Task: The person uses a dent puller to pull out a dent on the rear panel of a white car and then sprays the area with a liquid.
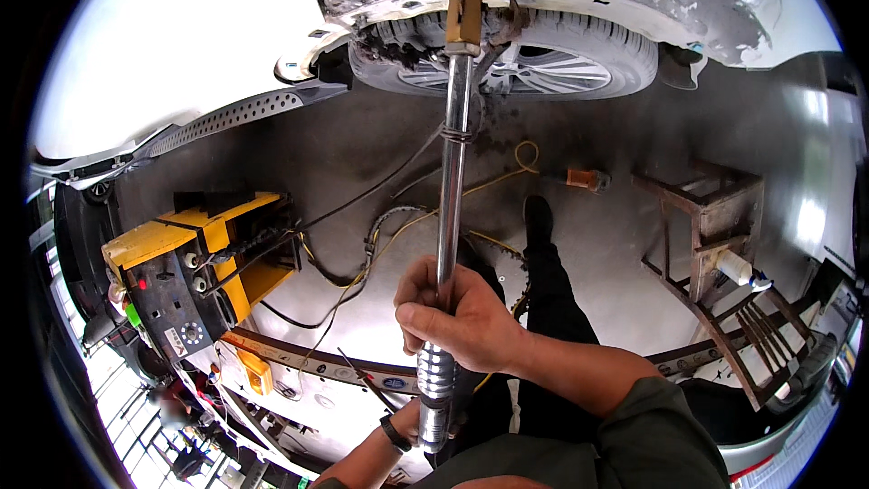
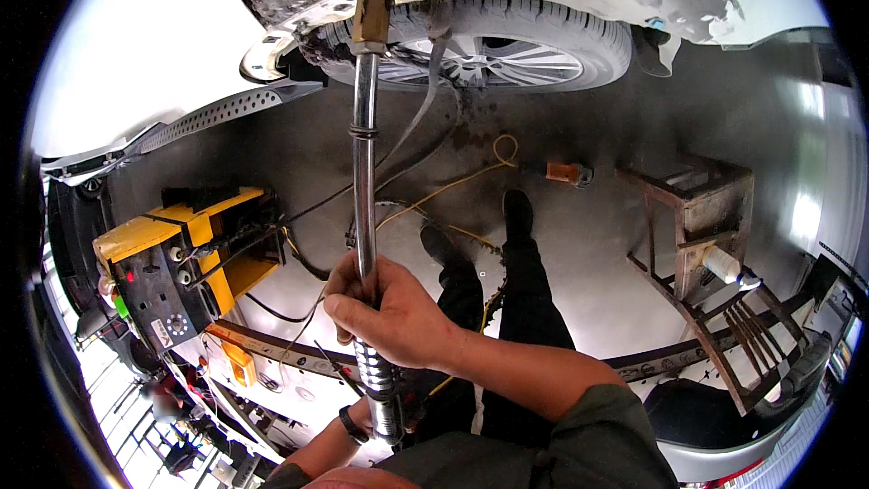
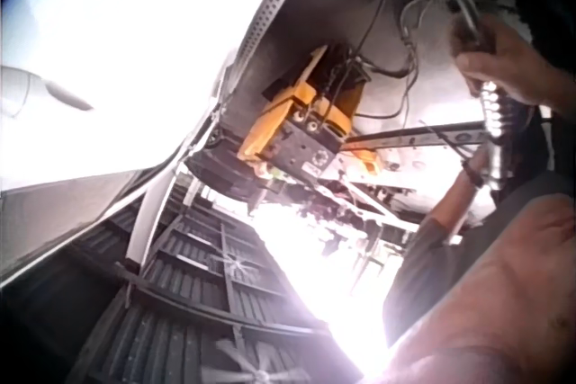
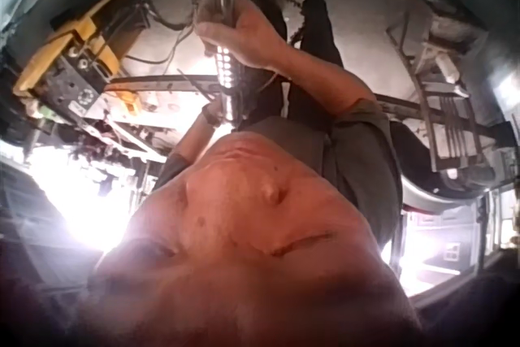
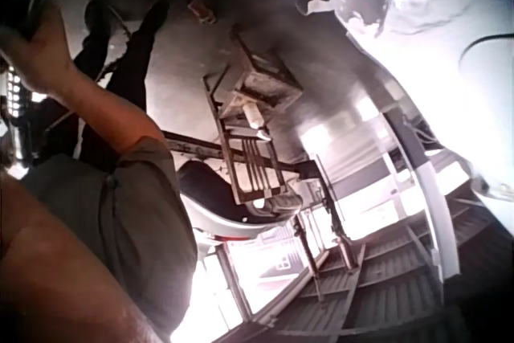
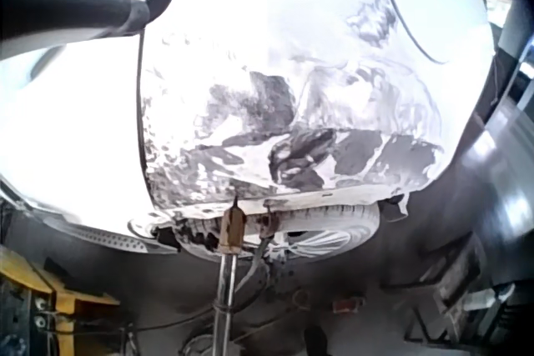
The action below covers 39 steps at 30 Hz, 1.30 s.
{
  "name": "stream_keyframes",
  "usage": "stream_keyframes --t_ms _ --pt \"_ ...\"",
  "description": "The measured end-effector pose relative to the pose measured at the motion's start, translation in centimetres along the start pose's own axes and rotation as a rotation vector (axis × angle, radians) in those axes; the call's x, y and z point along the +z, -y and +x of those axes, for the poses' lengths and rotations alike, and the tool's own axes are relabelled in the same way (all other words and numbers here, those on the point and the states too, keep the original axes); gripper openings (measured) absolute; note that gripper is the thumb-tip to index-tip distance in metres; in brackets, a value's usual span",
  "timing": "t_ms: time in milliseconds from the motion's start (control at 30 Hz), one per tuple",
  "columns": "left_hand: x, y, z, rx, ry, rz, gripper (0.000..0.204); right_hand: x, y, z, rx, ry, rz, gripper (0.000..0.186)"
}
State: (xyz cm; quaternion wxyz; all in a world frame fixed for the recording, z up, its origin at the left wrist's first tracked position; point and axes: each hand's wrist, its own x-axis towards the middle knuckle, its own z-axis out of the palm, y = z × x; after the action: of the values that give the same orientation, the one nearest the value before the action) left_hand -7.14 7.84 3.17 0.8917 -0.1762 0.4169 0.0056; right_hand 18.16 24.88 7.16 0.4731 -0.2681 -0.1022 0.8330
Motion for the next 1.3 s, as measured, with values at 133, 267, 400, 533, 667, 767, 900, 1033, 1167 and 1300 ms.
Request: stream_keyframes --t_ms 133,267,400,533,667,767,900,1033,1167,1300 --pt "1.5 0.9 -1.5 0.004 -0.129 -0.051 0.042 0.1 0.5 -0.3 0.019 0.039 -0.017 0.017" --pt "0.6 2.9 -1.9 -0.064 -0.092 -0.160 0.036 0.6 2.2 0.0 0.077 0.052 0.039 0.019" --pt "0.2 4.4 -0.9 -0.124 -0.138 -0.147 0.031 0.1 3.7 0.4 0.103 0.069 0.027 0.019" --pt "5.1 3.2 -1.9 -0.119 -0.169 -0.093 0.041 0.7 4.3 -0.1 0.118 0.045 0.056 0.019" --pt "6.5 3.8 -1.7 -0.016 -0.206 -0.145 0.050 0.6 6.1 0.4 0.152 0.025 0.001 0.025" --pt "4.4 6.1 -0.9 -0.061 -0.234 -0.161 0.058 -0.5 9.3 2.5 0.185 0.014 -0.047 0.036" --pt "4.5 7.4 -0.6 -0.034 -0.218 -0.194 0.067 -1.9 11.0 5.0 0.054 0.082 0.080 0.032" --pt "3.8 6.7 -0.6 -0.080 -0.200 -0.158 0.061 -1.2 4.1 -0.1 0.077 0.053 0.067 0.032" --pt "4.1 6.5 -0.6 -0.045 -0.041 -0.246 0.041 0.0 2.1 -2.7 0.128 0.081 0.118 0.025" --pt "3.3 6.6 0.2 -0.023 -0.134 -0.191 0.036 -1.0 2.8 -1.9 0.130 0.127 0.060 0.030"
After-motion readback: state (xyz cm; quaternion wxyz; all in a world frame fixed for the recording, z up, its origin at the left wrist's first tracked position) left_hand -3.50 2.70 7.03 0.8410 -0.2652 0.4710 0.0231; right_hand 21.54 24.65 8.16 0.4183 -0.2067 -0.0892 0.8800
